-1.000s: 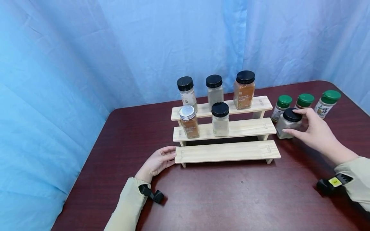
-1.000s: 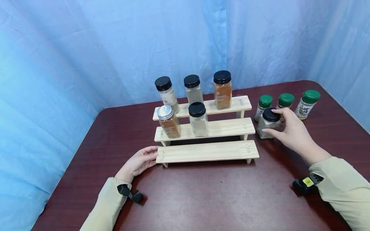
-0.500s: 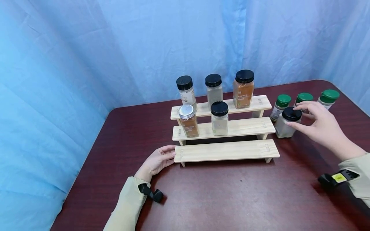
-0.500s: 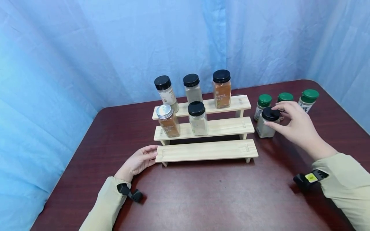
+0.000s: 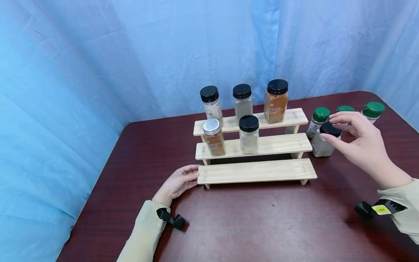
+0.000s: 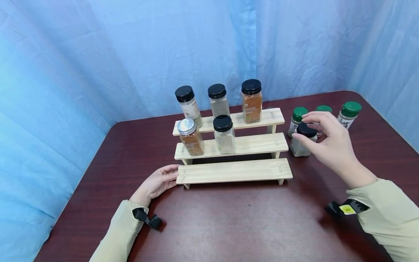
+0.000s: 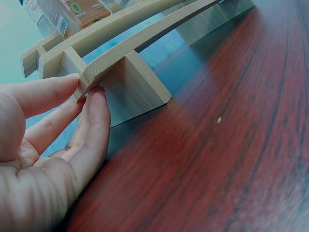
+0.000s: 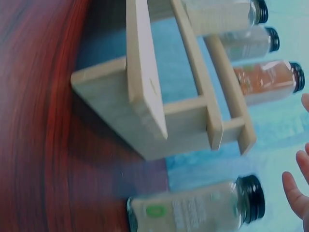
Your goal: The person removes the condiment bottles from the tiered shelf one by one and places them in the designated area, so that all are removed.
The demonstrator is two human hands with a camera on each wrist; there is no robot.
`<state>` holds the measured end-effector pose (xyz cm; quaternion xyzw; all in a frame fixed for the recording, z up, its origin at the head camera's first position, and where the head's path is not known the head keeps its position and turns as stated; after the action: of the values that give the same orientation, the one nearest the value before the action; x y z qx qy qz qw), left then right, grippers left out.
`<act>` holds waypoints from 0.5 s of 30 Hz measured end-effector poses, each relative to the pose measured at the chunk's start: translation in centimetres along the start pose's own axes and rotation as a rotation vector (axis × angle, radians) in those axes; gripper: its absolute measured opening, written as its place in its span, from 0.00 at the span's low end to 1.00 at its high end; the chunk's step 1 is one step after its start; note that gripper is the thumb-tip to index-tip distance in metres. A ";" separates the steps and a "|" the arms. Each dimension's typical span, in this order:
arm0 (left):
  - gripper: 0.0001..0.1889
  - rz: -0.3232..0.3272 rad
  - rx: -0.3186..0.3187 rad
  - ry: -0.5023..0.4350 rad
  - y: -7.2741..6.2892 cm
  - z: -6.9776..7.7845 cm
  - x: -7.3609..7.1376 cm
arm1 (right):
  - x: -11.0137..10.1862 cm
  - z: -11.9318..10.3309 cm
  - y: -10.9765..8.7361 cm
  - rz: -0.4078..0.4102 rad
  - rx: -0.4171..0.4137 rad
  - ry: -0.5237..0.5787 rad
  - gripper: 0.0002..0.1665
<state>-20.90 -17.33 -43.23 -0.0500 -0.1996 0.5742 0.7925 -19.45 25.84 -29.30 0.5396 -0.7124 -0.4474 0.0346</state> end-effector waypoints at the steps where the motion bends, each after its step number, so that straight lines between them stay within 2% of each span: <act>1: 0.15 -0.003 0.002 -0.001 0.0 0.0 0.0 | 0.1 -0.2 0.0 -0.002 -0.004 0.015 0.29; 8: 0.15 -0.007 0.007 -0.004 0.0 -0.1 -0.1 | 1.5 -2.2 0.1 -0.045 -0.057 0.079 0.29; 15: 0.16 -0.006 0.002 0.003 0.1 -0.1 -0.1 | 3.5 -3.9 0.5 -0.141 -0.029 0.117 0.31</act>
<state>-20.98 -17.37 -43.40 -0.0495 -0.1979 0.5719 0.7946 -19.24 20.70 -28.15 0.6130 -0.6628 -0.4269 0.0523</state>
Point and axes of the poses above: each hand's wrist, its own y-axis towards the middle knuckle, its own x-axis out of the palm, z = x × y, the point moved 6 cm from there along y, towards the middle knuckle, and after that the axes turned 3 degrees about z, right-handed, at the moved point
